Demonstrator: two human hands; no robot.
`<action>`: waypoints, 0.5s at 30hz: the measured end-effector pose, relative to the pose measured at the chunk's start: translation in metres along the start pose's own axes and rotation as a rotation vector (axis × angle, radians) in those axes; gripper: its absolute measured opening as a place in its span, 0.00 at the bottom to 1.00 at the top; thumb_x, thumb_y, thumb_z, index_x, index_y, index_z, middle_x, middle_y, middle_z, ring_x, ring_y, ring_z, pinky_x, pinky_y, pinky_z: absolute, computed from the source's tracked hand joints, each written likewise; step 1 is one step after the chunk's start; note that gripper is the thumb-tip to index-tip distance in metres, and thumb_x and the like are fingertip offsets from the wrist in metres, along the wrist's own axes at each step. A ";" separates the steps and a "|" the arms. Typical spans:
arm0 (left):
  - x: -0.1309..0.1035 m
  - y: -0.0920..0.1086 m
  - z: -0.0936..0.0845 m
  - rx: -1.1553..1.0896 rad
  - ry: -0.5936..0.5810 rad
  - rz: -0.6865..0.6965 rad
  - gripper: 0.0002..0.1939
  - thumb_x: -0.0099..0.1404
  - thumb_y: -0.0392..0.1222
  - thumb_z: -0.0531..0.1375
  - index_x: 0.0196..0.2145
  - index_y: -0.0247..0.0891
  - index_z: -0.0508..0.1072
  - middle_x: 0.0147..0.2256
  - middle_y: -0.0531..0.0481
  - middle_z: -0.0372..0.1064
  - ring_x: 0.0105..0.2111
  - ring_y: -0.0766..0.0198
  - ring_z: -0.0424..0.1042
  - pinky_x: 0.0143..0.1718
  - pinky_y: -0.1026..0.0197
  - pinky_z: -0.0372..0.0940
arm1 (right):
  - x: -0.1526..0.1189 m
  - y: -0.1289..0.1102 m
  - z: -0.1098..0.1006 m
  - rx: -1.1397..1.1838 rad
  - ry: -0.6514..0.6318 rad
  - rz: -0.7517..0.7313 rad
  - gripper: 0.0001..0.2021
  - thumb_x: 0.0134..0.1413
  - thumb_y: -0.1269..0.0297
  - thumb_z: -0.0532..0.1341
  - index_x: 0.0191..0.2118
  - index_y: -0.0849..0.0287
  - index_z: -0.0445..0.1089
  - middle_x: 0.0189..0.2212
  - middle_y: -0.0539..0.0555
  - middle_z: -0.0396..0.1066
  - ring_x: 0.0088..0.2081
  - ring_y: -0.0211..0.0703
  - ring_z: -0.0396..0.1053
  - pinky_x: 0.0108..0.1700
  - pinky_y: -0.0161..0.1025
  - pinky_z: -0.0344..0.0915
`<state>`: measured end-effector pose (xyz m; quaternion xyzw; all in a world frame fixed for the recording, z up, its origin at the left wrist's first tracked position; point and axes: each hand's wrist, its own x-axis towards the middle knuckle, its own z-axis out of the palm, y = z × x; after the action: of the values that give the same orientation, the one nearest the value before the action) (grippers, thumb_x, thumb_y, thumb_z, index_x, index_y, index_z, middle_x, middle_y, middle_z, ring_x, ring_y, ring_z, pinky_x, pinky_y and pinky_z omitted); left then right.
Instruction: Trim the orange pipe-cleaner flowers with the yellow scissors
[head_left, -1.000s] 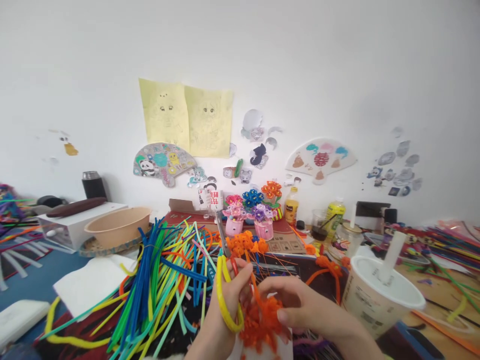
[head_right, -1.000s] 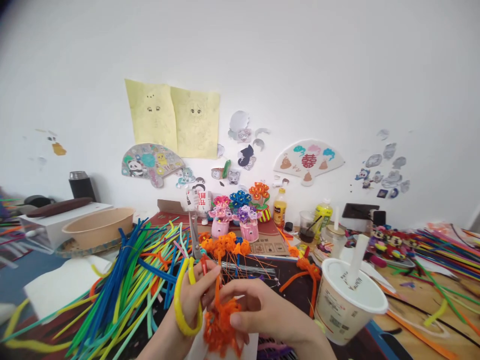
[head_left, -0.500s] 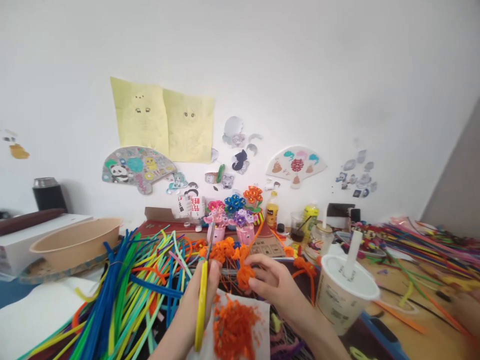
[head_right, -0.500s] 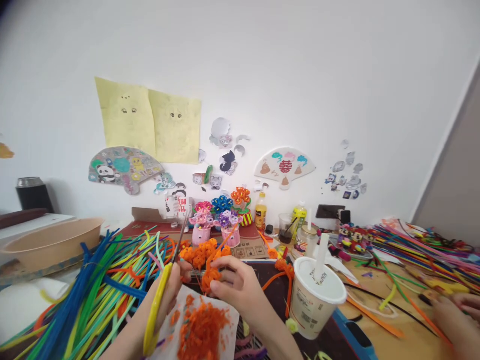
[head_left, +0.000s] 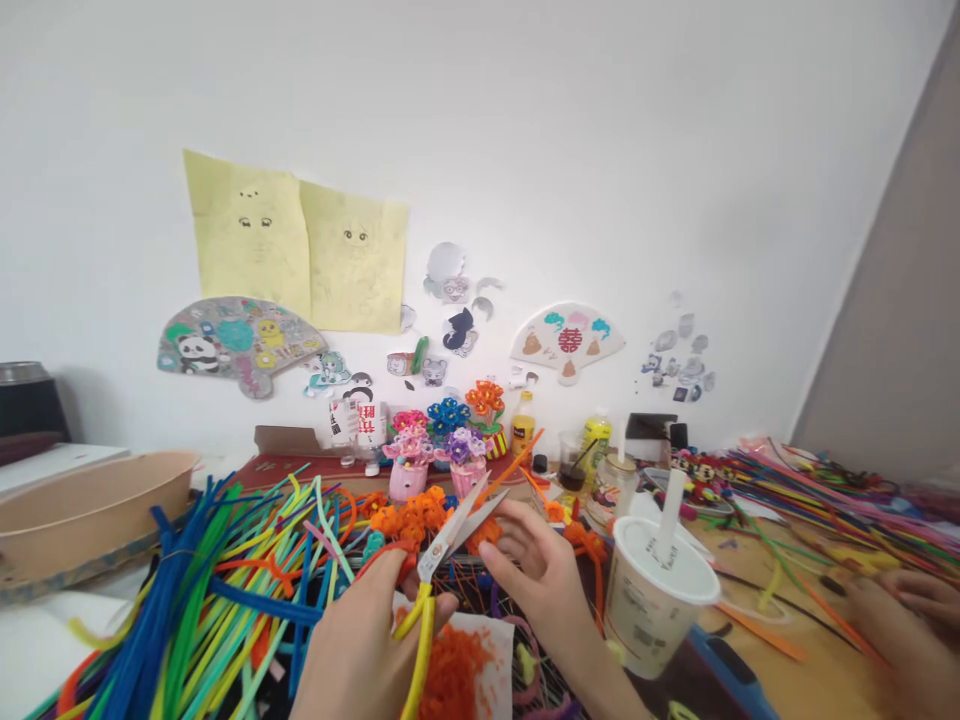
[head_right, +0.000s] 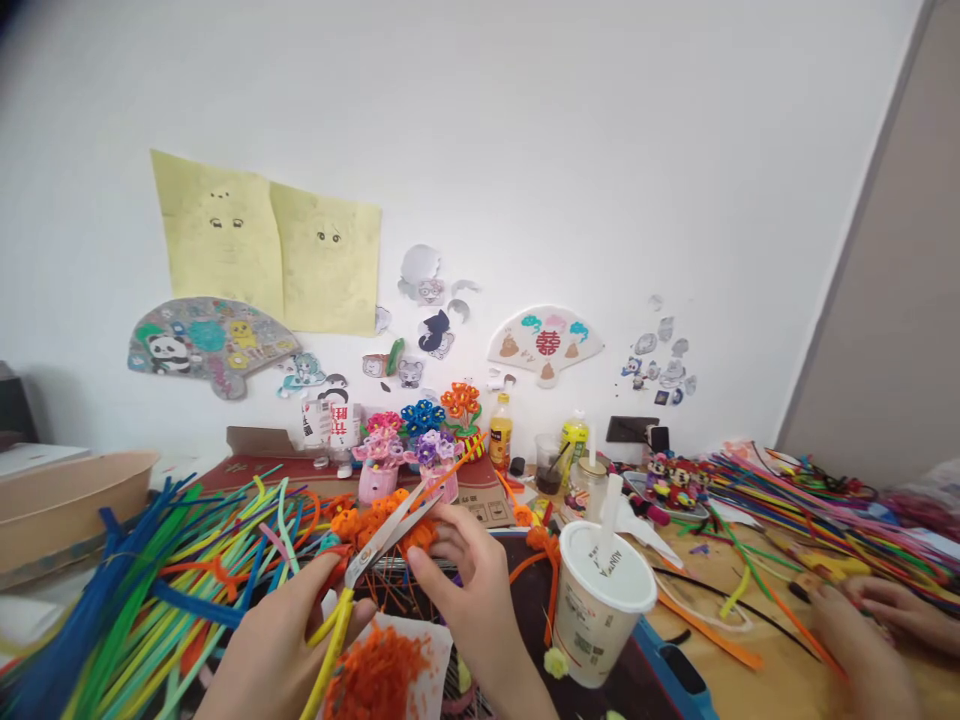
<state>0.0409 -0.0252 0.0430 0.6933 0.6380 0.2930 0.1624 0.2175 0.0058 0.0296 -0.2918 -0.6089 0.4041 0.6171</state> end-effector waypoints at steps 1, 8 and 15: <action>-0.001 0.000 0.000 0.012 -0.003 0.001 0.09 0.61 0.52 0.53 0.32 0.44 0.63 0.31 0.50 0.71 0.31 0.54 0.70 0.31 0.61 0.53 | 0.000 0.000 0.000 0.006 -0.009 -0.006 0.16 0.53 0.59 0.67 0.46 0.59 0.71 0.41 0.58 0.76 0.41 0.48 0.74 0.45 0.43 0.71; -0.001 0.000 0.001 0.025 -0.040 0.002 0.12 0.63 0.53 0.52 0.36 0.44 0.64 0.35 0.47 0.73 0.32 0.53 0.71 0.33 0.59 0.56 | -0.002 0.003 0.002 0.027 -0.019 -0.021 0.15 0.52 0.62 0.68 0.46 0.57 0.72 0.44 0.57 0.74 0.45 0.47 0.73 0.44 0.39 0.71; 0.000 0.004 -0.002 0.052 -0.080 -0.029 0.12 0.62 0.53 0.51 0.36 0.44 0.63 0.36 0.45 0.74 0.34 0.52 0.72 0.35 0.58 0.57 | -0.001 0.003 0.001 0.004 0.000 -0.046 0.15 0.52 0.62 0.68 0.46 0.56 0.73 0.44 0.56 0.73 0.44 0.47 0.72 0.44 0.38 0.71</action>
<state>0.0432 -0.0263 0.0468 0.6992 0.6482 0.2460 0.1742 0.2162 0.0060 0.0267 -0.2765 -0.6147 0.3908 0.6268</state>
